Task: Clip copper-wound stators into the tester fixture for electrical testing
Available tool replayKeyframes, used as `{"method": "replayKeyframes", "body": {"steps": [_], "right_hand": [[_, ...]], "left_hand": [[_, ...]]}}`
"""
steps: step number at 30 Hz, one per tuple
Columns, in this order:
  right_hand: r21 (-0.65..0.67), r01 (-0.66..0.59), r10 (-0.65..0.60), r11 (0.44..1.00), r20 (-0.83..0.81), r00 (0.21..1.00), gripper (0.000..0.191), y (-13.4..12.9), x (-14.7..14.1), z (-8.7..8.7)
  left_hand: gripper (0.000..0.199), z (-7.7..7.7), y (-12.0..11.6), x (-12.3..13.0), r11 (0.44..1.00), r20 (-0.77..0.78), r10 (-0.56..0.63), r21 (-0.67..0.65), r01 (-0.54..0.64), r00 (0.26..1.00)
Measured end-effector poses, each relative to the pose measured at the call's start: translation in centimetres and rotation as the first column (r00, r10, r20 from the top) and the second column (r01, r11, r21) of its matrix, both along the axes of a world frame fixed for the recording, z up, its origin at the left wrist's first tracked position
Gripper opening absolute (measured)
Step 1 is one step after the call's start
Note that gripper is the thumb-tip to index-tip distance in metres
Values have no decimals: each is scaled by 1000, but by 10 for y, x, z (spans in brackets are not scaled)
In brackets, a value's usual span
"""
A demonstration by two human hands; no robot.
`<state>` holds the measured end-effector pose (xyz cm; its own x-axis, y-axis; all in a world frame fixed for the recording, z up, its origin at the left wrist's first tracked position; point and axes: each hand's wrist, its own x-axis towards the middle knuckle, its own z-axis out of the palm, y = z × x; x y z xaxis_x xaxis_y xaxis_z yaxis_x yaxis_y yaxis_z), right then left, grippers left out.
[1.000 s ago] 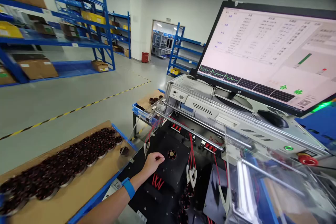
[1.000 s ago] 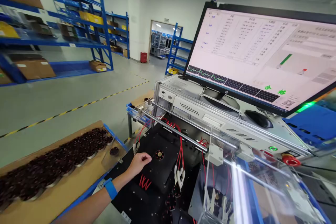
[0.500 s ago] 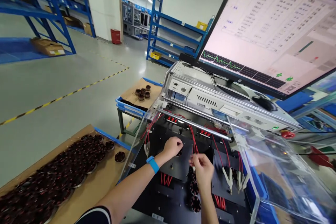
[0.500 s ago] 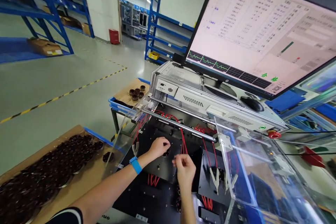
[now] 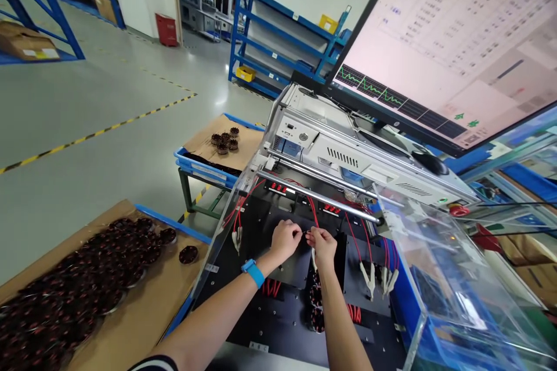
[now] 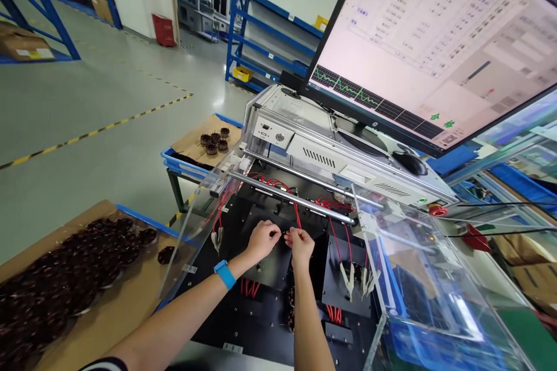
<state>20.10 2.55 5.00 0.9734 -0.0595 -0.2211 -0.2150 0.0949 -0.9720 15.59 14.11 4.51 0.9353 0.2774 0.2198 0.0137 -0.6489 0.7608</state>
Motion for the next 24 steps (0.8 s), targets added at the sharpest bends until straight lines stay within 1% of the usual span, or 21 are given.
{"method": "replayKeyframes", "body": {"steps": [5,13,21,24], "right_hand": [[-24,-58,59,998,14,998,38,1,3,-4],[-53,-89,91,995,25,996,35,2,4,-3],[-226,-174,196,959,79,977,35,5,0,-7],[-255,-188,218,949,96,971,38,6,0,-8]], "left_hand": [[13,-2,0,-1,1000,29,15,-5,-15,999],[13,-3,-2,-2,999,39,25,-21,-24,999],[12,-2,0,-4,997,43,16,-75,-12,999],[14,-3,0,-4,998,49,13,-65,-9,999]]}}
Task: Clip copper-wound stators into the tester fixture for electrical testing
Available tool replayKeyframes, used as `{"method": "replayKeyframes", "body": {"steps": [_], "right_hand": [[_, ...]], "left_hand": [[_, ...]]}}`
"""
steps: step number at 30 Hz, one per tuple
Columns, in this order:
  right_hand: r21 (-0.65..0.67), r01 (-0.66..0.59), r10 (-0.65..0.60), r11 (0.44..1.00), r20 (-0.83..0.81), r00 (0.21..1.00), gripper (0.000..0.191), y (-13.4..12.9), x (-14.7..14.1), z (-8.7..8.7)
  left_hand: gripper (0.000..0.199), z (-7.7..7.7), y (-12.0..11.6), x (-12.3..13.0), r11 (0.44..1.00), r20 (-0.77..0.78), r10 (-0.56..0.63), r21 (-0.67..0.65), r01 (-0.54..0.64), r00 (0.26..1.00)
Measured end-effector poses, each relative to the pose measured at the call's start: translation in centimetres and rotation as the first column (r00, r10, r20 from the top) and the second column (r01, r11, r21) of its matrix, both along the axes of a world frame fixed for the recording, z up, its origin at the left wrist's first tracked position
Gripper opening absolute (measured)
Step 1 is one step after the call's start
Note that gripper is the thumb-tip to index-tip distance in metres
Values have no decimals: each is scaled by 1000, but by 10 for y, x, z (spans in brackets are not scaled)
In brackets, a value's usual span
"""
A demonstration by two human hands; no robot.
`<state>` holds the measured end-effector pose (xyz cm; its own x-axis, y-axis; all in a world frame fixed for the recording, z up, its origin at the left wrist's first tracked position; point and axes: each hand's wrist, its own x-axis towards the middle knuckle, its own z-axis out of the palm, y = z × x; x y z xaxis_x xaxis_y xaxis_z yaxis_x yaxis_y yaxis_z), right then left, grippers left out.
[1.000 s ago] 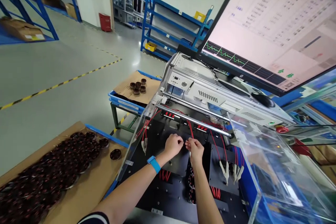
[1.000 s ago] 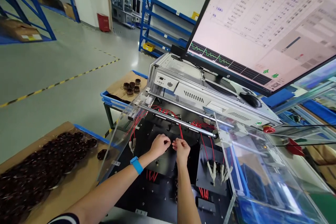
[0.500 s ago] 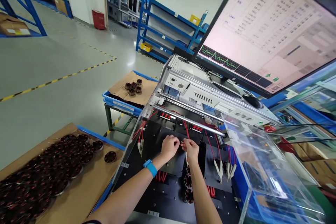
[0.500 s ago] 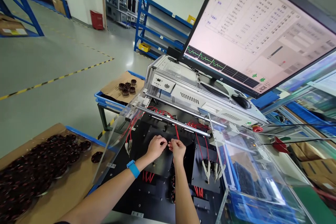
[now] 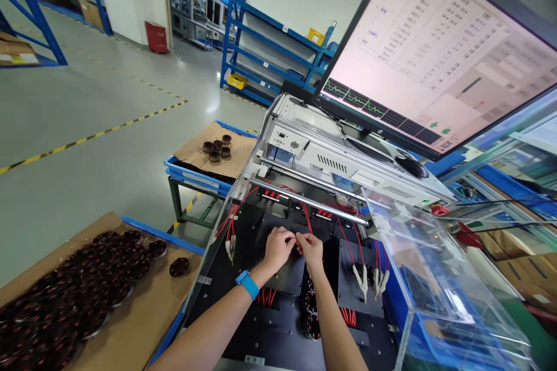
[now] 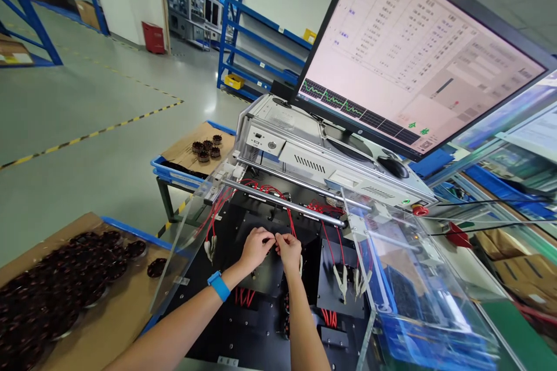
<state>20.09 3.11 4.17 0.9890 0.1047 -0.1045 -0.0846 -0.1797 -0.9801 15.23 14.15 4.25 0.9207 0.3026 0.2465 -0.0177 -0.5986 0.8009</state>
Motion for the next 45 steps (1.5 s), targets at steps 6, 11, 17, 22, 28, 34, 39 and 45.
{"method": "replayKeyframes", "body": {"steps": [6,11,17,22,28,34,39,45], "right_hand": [[-50,21,-18,999,53,998,37,-13,1,-1],[-224,36,25,974,260,965,31,-24,-4,1],[-549,62,280,834,516,809,25,-19,-10,11],[-703,89,411,706,508,757,26,-16,-11,16],[-801,115,512,587,477,714,23,-14,-11,24],[-831,95,570,548,455,685,22,-14,-9,26],[-840,79,585,537,439,682,21,-8,-5,28],[-817,-46,611,575,392,688,22,13,1,27]], "left_hand": [[17,3,0,-1,998,-19,-12,59,13,1000],[18,5,0,-3,997,-25,-13,79,15,1000],[18,6,0,-3,994,-32,-17,105,20,999],[18,6,-1,-2,994,-32,-13,112,17,999],[15,5,0,-1,991,-34,-5,137,10,999],[18,6,1,-2,990,-53,-14,139,21,998],[45,1,3,-17,994,-18,-87,68,88,996],[78,-3,7,-28,995,-2,-94,-20,94,996]]}}
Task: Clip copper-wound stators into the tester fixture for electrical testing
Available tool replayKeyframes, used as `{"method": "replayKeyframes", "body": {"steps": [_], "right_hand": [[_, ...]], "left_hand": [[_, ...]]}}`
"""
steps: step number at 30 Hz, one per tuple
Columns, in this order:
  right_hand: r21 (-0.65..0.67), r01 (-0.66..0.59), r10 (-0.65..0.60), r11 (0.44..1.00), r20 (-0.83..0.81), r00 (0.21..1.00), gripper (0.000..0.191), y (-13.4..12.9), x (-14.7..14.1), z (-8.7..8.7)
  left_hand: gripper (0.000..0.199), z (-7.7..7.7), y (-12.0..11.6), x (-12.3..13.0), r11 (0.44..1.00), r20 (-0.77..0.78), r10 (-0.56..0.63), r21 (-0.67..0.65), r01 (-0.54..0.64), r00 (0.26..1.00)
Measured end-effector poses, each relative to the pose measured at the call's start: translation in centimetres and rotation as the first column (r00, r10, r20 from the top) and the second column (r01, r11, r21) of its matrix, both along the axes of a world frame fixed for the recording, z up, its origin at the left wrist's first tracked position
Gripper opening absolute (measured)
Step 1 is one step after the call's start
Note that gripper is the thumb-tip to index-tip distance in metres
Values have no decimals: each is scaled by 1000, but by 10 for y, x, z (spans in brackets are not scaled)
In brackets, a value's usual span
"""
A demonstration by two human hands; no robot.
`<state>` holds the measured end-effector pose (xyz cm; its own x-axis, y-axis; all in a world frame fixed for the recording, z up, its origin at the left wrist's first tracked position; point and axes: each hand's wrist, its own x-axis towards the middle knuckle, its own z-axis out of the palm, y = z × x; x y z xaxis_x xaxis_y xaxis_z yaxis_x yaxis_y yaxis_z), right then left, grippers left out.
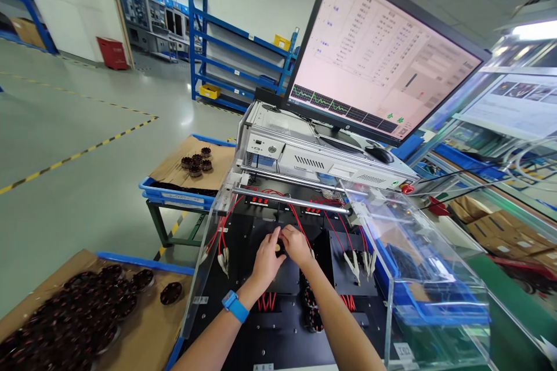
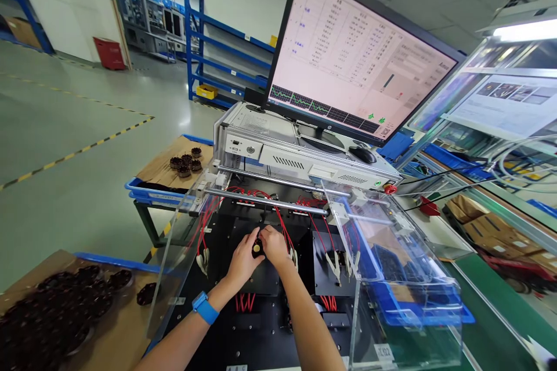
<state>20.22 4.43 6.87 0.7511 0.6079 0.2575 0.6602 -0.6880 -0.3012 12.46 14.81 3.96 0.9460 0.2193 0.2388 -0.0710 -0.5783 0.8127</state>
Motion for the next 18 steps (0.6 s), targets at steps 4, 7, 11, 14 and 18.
{"method": "replayKeyframes", "body": {"steps": [4,7,11,14,18], "right_hand": [[122,-99,115,988,-134,984,22,1,4,4],[115,-200,218,973,-167,962,22,-3,6,12],[-31,-244,239,969,-124,963,23,-1,4,25],[-142,-218,208,965,-79,975,23,4,4,31],[-58,-248,238,967,-139,961,22,4,11,29]], "left_hand": [[84,1,1,-1,999,25,38,5,-38,999],[87,0,0,0,998,36,51,38,-52,998],[88,-3,0,0,997,44,53,46,-55,998],[87,-4,0,0,998,41,49,32,-50,998],[84,-3,0,0,999,35,49,15,-50,998]]}}
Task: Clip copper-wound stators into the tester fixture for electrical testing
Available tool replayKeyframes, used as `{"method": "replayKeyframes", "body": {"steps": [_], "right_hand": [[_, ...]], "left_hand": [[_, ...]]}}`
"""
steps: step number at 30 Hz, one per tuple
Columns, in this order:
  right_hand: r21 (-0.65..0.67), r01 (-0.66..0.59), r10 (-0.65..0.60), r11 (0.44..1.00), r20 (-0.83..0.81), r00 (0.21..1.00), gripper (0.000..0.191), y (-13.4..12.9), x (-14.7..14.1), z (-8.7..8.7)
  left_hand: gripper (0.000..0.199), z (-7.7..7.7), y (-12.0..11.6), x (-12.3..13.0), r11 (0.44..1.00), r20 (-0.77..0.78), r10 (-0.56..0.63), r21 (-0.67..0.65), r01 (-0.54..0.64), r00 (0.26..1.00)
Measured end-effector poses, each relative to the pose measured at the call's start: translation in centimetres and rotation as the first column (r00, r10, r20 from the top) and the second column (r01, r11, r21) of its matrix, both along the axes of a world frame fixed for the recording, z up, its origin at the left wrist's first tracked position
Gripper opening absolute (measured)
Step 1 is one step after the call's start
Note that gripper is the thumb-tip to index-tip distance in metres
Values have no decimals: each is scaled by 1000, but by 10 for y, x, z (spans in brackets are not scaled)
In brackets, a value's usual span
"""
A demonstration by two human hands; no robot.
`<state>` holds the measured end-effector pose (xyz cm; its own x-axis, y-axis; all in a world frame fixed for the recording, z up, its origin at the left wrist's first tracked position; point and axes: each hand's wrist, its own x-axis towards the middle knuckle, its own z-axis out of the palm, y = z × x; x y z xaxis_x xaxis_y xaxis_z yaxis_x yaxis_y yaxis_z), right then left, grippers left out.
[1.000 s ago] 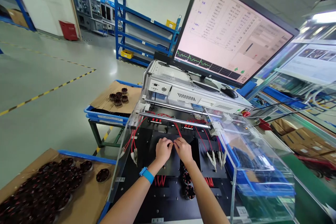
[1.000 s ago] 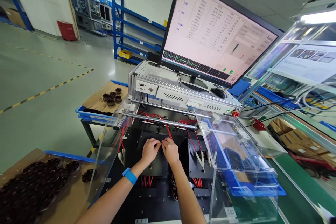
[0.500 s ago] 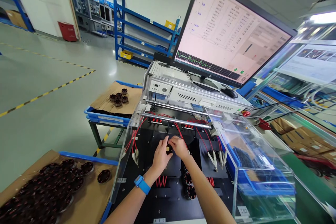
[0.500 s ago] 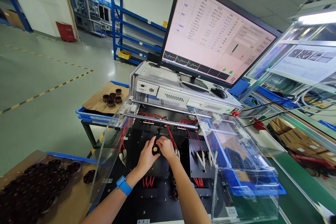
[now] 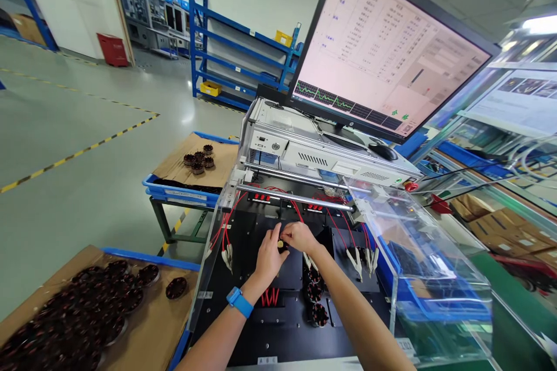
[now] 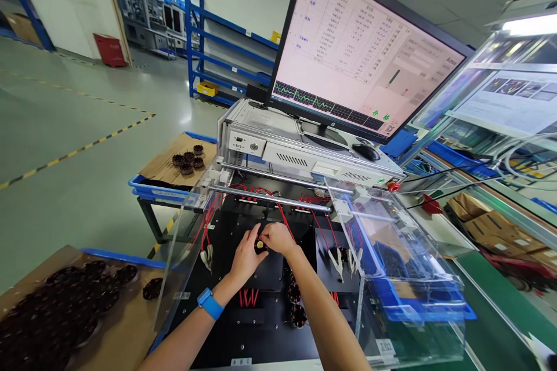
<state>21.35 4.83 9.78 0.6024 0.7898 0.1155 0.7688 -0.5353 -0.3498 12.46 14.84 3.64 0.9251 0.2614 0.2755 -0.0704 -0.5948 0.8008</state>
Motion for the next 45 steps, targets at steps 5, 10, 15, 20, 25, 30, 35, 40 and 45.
{"method": "replayKeyframes", "body": {"steps": [5,10,15,20,25,30,35,40,45], "right_hand": [[323,259,-11,910,-607,794,18,-10,8,-24],[455,451,130,768,-800,586,22,-21,0,-47],[533,402,90,745,-677,731,13,-20,-8,-52],[538,349,-78,768,-463,883,10,-11,-14,-59],[488,587,-155,646,-669,727,20,-2,-16,-64],[395,679,-127,619,-802,583,27,-2,-15,-50],[392,823,-214,411,-836,505,29,-20,-28,-47],[226,899,-277,374,-898,341,38,-28,-55,-63],[137,831,-186,539,-943,275,42,-29,-69,-70]], "left_hand": [[80,-2,-1,1,1000,-2,13,-24,-13,1000],[77,-4,-2,1,999,-2,14,-46,-14,1000],[75,-3,-5,-1,999,-15,44,-13,-44,999],[72,-3,-11,-4,995,3,82,49,-82,997],[65,-5,-7,-6,997,39,68,-48,-66,997],[28,-5,13,1,955,50,-28,-294,41,998],[4,0,26,9,947,53,-90,-305,102,995],[10,7,24,7,987,50,-89,-129,95,995],[13,9,25,9,994,12,-57,-94,58,998]]}}
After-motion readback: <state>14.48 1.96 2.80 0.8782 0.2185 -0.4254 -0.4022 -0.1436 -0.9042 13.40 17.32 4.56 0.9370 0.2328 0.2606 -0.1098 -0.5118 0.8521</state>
